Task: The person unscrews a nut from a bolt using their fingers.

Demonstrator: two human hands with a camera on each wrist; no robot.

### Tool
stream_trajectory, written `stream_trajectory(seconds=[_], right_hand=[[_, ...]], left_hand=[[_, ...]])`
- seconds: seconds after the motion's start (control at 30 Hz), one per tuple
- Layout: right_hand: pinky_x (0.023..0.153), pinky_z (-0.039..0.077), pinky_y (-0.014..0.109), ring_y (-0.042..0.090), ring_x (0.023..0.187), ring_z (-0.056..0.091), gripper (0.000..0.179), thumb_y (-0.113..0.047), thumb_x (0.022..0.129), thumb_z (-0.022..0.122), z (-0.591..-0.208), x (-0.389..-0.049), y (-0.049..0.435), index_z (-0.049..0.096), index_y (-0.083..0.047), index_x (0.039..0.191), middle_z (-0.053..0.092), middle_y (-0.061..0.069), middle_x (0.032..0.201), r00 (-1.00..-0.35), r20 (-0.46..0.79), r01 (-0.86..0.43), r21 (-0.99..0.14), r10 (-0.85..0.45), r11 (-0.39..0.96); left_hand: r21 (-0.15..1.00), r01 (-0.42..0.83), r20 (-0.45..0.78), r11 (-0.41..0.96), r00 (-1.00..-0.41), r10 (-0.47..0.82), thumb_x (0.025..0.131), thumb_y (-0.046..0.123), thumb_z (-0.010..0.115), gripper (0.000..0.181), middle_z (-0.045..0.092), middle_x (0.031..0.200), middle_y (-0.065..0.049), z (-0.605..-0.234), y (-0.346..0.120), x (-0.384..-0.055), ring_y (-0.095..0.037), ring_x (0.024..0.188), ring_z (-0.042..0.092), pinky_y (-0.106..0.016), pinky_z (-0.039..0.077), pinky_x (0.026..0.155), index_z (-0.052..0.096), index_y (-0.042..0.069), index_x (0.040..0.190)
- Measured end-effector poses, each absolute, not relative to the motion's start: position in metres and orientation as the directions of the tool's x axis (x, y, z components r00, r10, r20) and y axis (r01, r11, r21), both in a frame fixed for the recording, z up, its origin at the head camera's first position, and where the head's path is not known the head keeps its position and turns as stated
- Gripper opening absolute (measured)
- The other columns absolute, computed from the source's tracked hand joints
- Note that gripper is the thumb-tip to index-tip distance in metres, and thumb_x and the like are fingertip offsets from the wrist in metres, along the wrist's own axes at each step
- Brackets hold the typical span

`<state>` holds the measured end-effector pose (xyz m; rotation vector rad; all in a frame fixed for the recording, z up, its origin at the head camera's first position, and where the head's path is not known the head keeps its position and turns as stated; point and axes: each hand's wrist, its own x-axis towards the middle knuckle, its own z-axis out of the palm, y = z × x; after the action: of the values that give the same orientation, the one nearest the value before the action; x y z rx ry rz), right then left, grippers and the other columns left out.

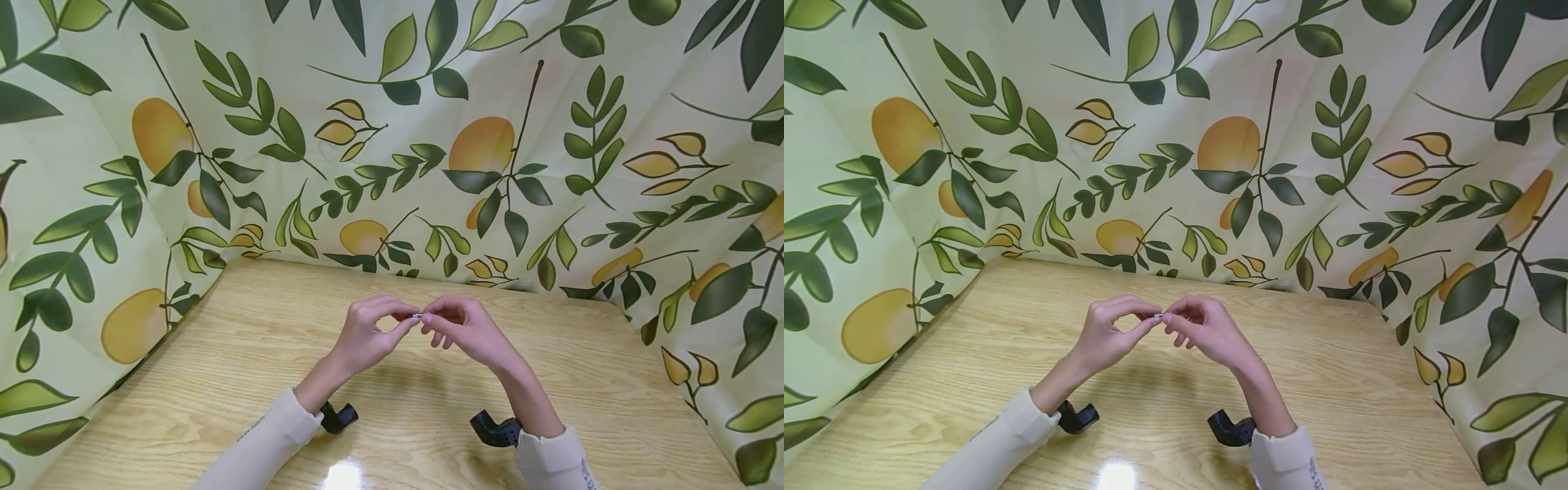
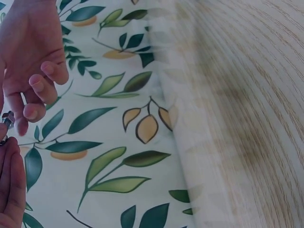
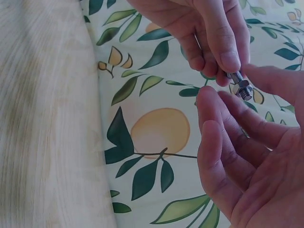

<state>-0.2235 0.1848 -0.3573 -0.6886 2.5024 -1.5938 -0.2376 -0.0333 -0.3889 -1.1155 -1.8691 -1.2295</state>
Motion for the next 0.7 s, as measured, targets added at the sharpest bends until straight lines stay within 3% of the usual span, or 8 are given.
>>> stream_trajectory(seconds=[0.23,0.43,0.7], right_hand=[[0.066,0.062,0.038,0.018,0.07,0.069,0.021,-0.017,0.101,0.067,-0.3575,-0.2228,0.1857,0.069,0.0,0.113,0.072,0.019,0.096,-0.894,0.157,-0.317,-0.884,-0.419,0.345],[0.065,0.061,0.034,0.017,0.07,0.07,0.026,-0.014,0.097,0.072,-0.3576,-0.2231,0.1865,0.066,0.0,0.118,0.073,0.013,0.093,-0.899,0.162,-0.311,-0.891,-0.408,0.331],[0.064,0.061,0.034,0.019,0.07,0.069,0.025,-0.022,0.103,0.064,-0.3558,-0.2235,0.1876,0.071,-0.001,0.114,0.074,0.015,0.095,-0.897,0.16,-0.323,-0.874,-0.412,0.363]], left_hand=[[0.405,0.889,0.834,0.215,-0.455,0.31,0.087,0.002,0.081,0.011,0.079,0.088,-0.003,-0.3896,-0.0326,-0.2372,-0.012,0.079,0.073,-0.022,0.06,0.073,0.081,0.006,0.097],[0.406,0.888,0.833,0.217,-0.457,0.313,0.087,0.002,0.08,0.011,0.079,0.088,-0.003,-0.3886,-0.0328,-0.2366,-0.012,0.079,0.073,-0.021,0.06,0.073,0.081,0.006,0.097],[0.397,0.89,0.838,0.222,-0.451,0.306,0.087,0.002,0.081,0.012,0.079,0.087,-0.003,-0.3883,-0.0334,-0.2371,-0.012,0.077,0.074,-0.021,0.06,0.07,0.081,0.006,0.098]])
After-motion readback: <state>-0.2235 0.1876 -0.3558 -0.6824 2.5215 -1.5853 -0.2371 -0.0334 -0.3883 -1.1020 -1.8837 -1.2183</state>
